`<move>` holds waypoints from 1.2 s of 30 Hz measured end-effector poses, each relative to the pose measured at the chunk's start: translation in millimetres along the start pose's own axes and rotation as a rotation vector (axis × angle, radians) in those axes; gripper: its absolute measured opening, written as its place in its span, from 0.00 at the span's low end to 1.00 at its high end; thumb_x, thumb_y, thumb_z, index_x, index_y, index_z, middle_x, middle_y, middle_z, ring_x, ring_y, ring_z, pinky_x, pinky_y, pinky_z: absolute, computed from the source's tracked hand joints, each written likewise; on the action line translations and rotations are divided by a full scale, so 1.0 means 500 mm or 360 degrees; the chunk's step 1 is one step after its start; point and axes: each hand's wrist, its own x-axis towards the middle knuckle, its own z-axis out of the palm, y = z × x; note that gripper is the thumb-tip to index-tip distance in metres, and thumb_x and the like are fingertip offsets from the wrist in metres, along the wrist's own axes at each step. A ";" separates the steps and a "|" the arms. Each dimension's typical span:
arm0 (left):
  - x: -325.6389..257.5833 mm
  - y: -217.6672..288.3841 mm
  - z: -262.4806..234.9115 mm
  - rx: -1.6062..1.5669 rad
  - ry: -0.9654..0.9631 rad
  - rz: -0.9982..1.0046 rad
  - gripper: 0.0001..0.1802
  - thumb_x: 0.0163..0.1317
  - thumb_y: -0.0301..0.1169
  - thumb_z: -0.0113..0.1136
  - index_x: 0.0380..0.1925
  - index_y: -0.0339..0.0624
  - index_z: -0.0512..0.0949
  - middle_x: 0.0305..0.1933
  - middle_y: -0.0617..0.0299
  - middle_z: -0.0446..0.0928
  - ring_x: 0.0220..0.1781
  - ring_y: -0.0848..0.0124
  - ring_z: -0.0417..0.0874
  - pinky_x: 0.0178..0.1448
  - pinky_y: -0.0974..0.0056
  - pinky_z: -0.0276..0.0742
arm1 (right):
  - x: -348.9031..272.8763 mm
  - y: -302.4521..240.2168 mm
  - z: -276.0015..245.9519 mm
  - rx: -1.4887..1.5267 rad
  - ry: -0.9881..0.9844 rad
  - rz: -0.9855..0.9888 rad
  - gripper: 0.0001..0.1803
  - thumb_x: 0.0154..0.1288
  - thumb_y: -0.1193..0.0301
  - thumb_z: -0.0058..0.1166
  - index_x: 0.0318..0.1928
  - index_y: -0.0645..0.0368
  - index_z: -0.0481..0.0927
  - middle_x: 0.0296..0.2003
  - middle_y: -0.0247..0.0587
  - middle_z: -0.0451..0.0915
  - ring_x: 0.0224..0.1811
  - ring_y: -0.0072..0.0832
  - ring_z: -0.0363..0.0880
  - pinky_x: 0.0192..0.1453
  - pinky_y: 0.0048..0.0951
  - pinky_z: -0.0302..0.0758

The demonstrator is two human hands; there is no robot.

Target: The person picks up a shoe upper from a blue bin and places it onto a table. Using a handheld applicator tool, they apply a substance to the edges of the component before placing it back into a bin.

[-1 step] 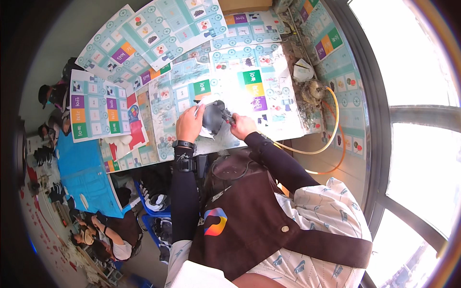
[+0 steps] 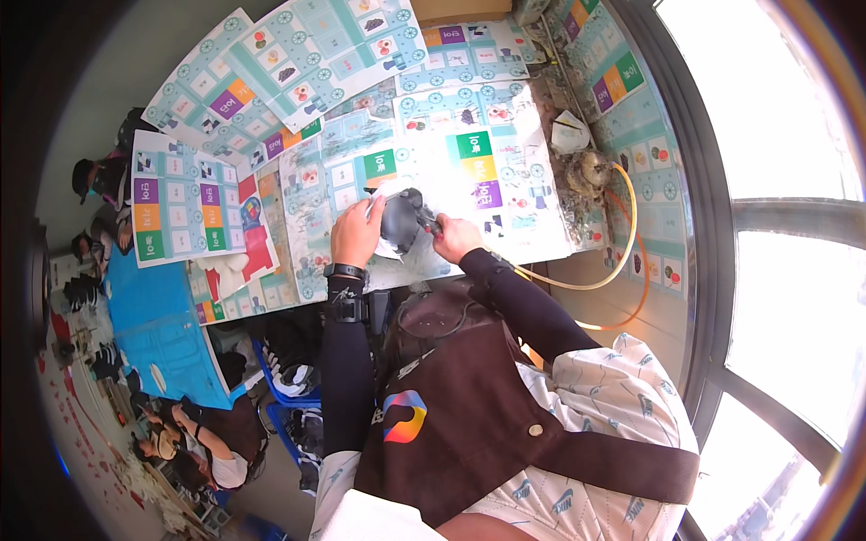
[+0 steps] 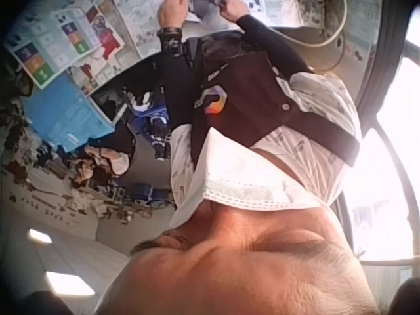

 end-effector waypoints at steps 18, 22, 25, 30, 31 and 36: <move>0.001 -0.003 -0.007 -0.0016 0.0002 -0.0014 0.30 0.77 0.56 0.49 0.45 0.38 0.86 0.45 0.43 0.86 0.48 0.41 0.85 0.51 0.44 0.80 | 0.004 0.025 0.008 0.0106 -0.0020 0.0010 0.10 0.60 0.67 0.54 0.40 0.56 0.82 0.30 0.60 0.84 0.38 0.60 0.84 0.47 0.59 0.79; 0.001 0.000 -0.008 -0.0039 0.0008 -0.0013 0.30 0.77 0.55 0.50 0.45 0.38 0.86 0.45 0.44 0.86 0.48 0.41 0.85 0.51 0.44 0.80 | 0.002 0.040 0.024 0.0185 0.0020 -0.0032 0.08 0.59 0.70 0.55 0.37 0.59 0.80 0.29 0.62 0.81 0.37 0.63 0.82 0.44 0.57 0.77; -0.001 -0.007 -0.008 -0.0054 0.0021 -0.0018 0.30 0.77 0.55 0.50 0.44 0.38 0.86 0.45 0.45 0.86 0.48 0.41 0.85 0.51 0.44 0.80 | 0.005 0.025 0.006 0.0278 0.0067 0.0091 0.08 0.59 0.70 0.54 0.38 0.59 0.80 0.28 0.62 0.81 0.37 0.63 0.82 0.43 0.56 0.77; 0.002 -0.008 -0.006 -0.0050 0.0019 -0.0018 0.30 0.77 0.55 0.50 0.44 0.38 0.86 0.46 0.45 0.86 0.48 0.42 0.85 0.51 0.44 0.80 | 0.006 0.012 -0.011 0.0299 0.0123 0.0129 0.10 0.58 0.70 0.54 0.38 0.59 0.82 0.28 0.62 0.82 0.37 0.63 0.83 0.46 0.59 0.78; 0.004 -0.007 -0.005 -0.0029 -0.0004 -0.0021 0.30 0.77 0.56 0.50 0.44 0.38 0.86 0.47 0.45 0.86 0.48 0.42 0.85 0.51 0.44 0.80 | 0.006 0.016 -0.007 0.0263 0.0099 0.0139 0.10 0.58 0.70 0.54 0.38 0.59 0.82 0.28 0.62 0.82 0.38 0.63 0.83 0.46 0.58 0.78; 0.004 -0.006 -0.004 -0.0031 0.0012 -0.0028 0.30 0.77 0.56 0.50 0.45 0.38 0.86 0.47 0.45 0.86 0.49 0.42 0.86 0.52 0.44 0.80 | 0.003 0.031 0.009 0.0223 -0.0003 0.0093 0.09 0.59 0.70 0.53 0.38 0.59 0.82 0.29 0.63 0.82 0.38 0.63 0.83 0.47 0.58 0.78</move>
